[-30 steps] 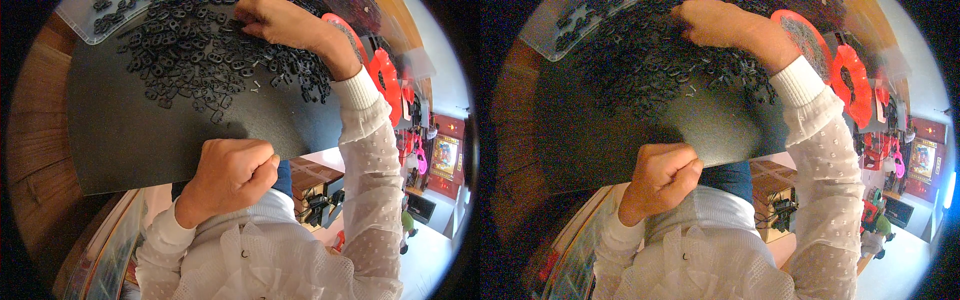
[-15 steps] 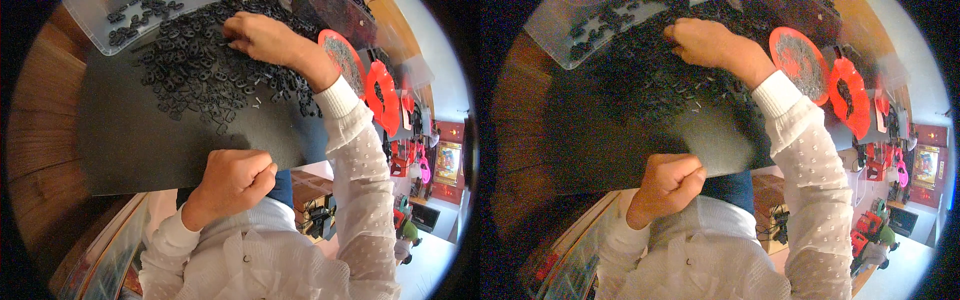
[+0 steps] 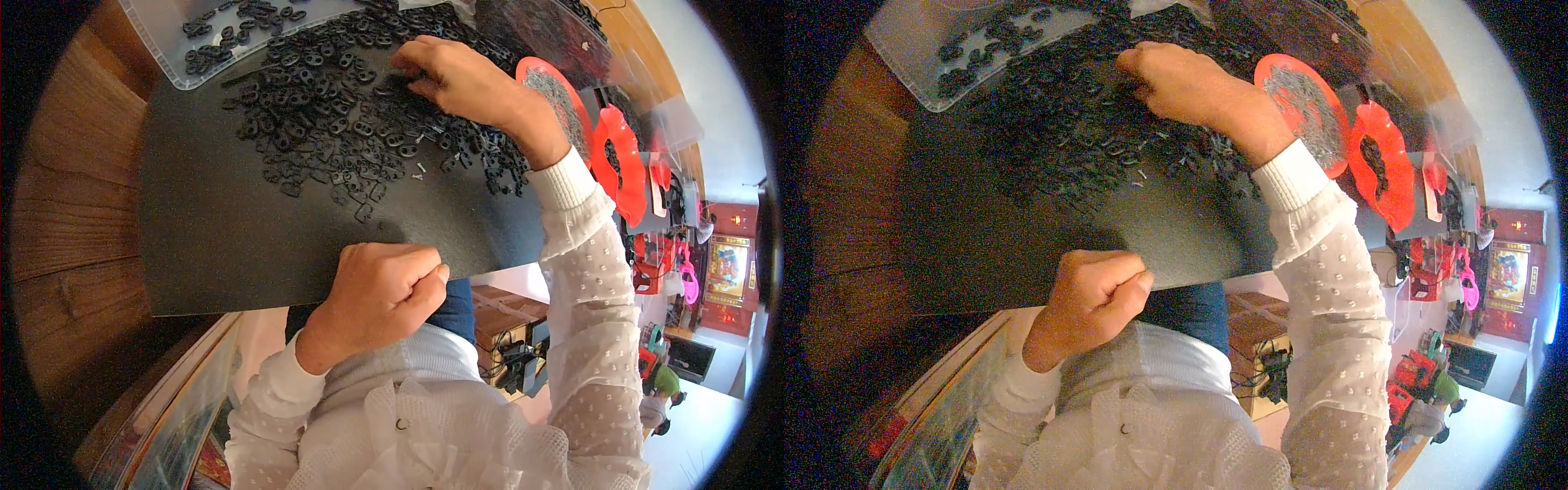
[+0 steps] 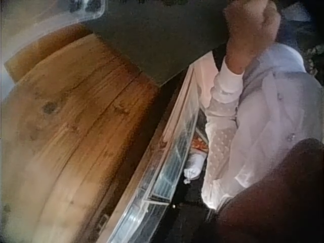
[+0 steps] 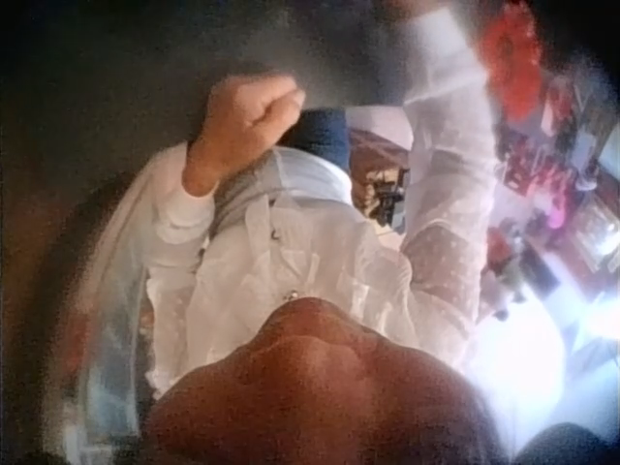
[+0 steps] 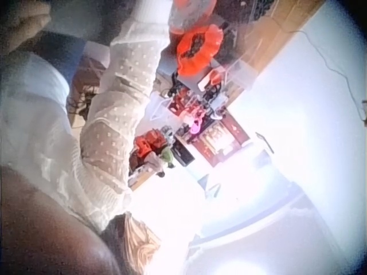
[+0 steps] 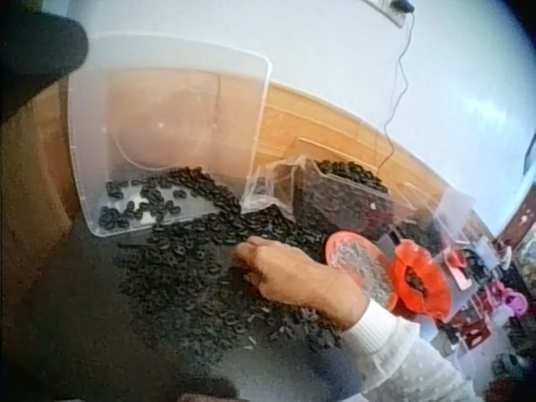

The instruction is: The person assembles small black plastic buckles by hand, inserting metal pins into them.

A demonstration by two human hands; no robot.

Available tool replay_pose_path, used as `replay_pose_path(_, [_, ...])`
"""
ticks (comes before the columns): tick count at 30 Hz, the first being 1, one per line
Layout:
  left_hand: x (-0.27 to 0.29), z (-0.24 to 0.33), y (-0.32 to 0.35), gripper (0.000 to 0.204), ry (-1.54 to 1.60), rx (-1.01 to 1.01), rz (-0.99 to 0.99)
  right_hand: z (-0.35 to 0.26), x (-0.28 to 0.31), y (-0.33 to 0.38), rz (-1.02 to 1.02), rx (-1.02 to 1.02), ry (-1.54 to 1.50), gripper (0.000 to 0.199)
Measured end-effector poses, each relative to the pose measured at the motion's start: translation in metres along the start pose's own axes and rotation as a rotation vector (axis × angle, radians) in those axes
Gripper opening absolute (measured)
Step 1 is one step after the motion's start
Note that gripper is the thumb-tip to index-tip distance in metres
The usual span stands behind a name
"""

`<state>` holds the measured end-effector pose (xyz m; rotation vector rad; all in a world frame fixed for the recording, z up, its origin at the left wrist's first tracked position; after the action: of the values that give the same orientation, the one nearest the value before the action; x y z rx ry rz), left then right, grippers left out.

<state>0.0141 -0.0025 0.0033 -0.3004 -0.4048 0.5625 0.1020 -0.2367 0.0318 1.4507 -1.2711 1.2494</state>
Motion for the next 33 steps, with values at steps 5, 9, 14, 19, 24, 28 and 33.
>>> replay_pose_path(5, [-0.001, -0.001, -0.001, 0.028, 0.034, 0.017, 0.019, 0.004, 0.000, 0.004, 0.015, -0.004, 0.041, 0.021])
replay_pose_path(9, [-0.002, -0.003, 0.000, 0.028, 0.049, 0.031, 0.024, 0.003, 0.001, 0.007, 0.039, -0.043, 0.005, 0.019])
replay_pose_path(14, [-0.001, -0.004, 0.001, 0.029, 0.075, 0.006, 0.018, -0.010, 0.003, 0.007, 0.006, 0.004, -0.066, 0.019])
replay_pose_path(19, [-0.002, -0.003, -0.001, 0.029, 0.098, 0.043, 0.023, -0.022, -0.005, 0.002, 0.016, 0.022, 0.065, 0.021])
replay_pose_path(24, [-0.001, -0.003, -0.001, 0.028, 0.115, 0.045, 0.039, -0.020, -0.005, 0.000, 0.017, -0.029, 0.109, 0.021])
replay_pose_path(28, [-0.003, -0.004, -0.002, 0.030, 0.111, 0.049, 0.030, -0.013, -0.003, 0.002, 0.041, -0.038, 0.162, 0.021])
replay_pose_path(33, [-0.004, -0.004, -0.002, 0.031, 0.122, 0.056, 0.030, -0.027, 0.000, -0.003, 0.155, -0.003, 0.108, 0.022])
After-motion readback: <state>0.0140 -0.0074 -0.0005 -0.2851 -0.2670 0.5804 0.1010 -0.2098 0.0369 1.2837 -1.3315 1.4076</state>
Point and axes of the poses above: each hand's wrist, its own y-axis away from the middle knuckle, its own x-axis out of the back of the hand, z = x × y, the point moved 1 cm from there along -y, towards the middle knuckle, and after that the axes turned 10 degrees about -x, right-handed, at the moved point
